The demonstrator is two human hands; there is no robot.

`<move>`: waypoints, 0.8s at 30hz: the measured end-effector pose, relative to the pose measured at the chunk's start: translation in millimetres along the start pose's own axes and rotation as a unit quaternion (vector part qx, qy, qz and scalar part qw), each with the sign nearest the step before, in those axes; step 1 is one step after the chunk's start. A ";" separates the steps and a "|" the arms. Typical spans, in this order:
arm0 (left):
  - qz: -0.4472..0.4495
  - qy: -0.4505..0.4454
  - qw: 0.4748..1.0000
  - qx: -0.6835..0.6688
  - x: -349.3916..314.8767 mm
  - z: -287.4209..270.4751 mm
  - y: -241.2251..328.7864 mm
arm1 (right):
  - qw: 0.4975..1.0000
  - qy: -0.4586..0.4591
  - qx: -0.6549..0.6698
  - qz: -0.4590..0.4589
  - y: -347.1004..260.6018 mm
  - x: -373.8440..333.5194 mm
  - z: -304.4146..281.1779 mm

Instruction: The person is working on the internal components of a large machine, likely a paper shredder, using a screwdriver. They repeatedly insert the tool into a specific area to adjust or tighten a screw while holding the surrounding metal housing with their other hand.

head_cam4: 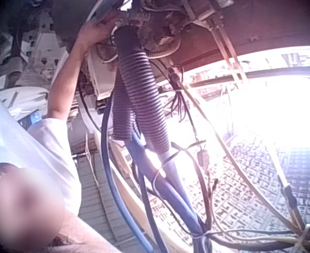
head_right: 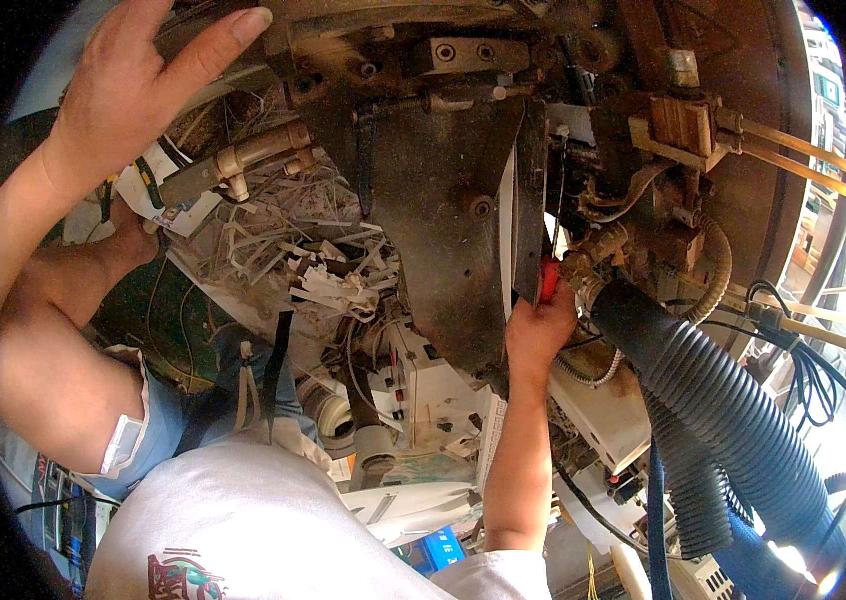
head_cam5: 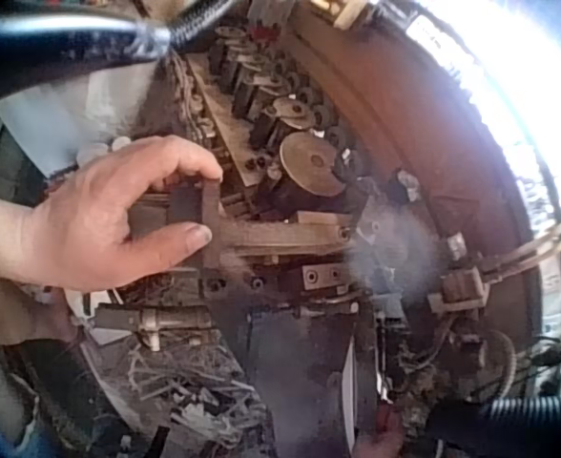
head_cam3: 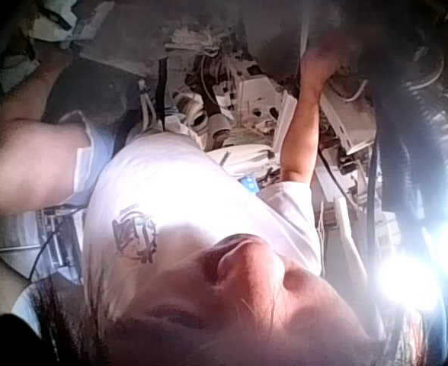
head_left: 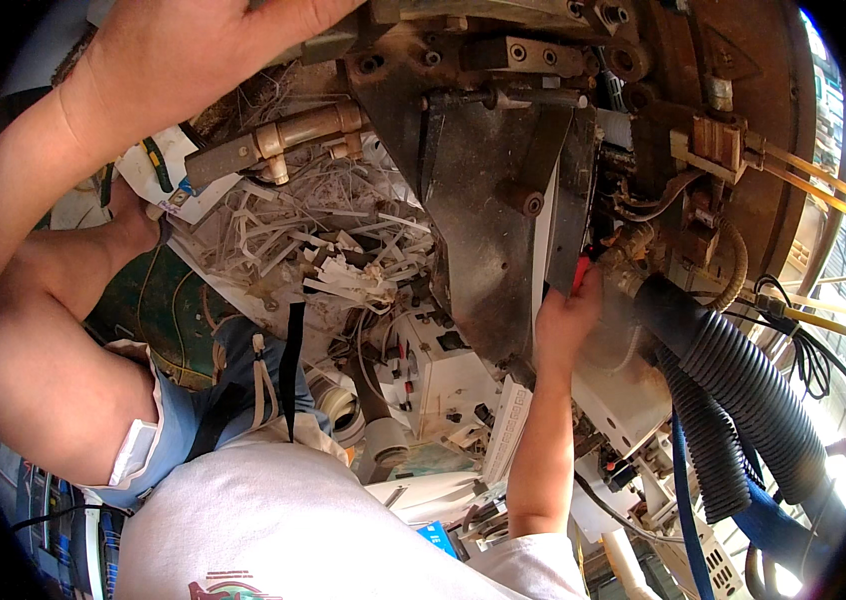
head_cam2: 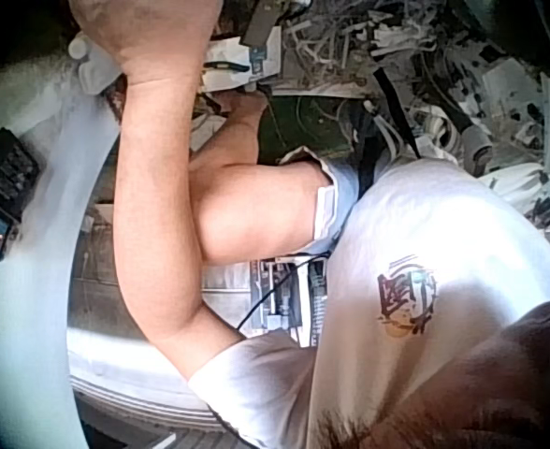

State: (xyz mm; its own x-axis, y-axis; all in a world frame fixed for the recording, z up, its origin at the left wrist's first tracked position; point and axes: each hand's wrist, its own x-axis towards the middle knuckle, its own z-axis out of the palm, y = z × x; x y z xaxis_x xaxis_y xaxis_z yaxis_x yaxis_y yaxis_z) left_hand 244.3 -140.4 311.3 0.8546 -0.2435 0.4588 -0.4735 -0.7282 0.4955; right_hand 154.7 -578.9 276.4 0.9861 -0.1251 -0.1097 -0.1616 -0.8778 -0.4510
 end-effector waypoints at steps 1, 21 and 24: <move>0.000 -0.001 1.000 -0.001 0.1 0.2 0.1 | 1.000 0.001 -0.005 -0.002 0.4 -0.2 0.0; 0.007 -0.007 0.999 -0.030 -0.2 -0.3 -7.6 | 1.000 0.002 0.020 0.002 -1.4 -1.0 0.3; 0.015 -0.011 0.999 -0.040 -0.2 -1.1 -11.3 | 0.999 0.006 0.035 0.000 2.2 -1.2 2.5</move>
State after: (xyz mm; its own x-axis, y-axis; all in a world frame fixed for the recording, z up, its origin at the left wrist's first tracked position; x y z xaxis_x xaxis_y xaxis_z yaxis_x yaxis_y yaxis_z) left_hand 249.3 -131.4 306.4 0.8439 -0.2795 0.4580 -0.5138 -0.6666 0.5401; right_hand 153.1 -579.6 273.3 0.9865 -0.1309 -0.0984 -0.1630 -0.8433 -0.5121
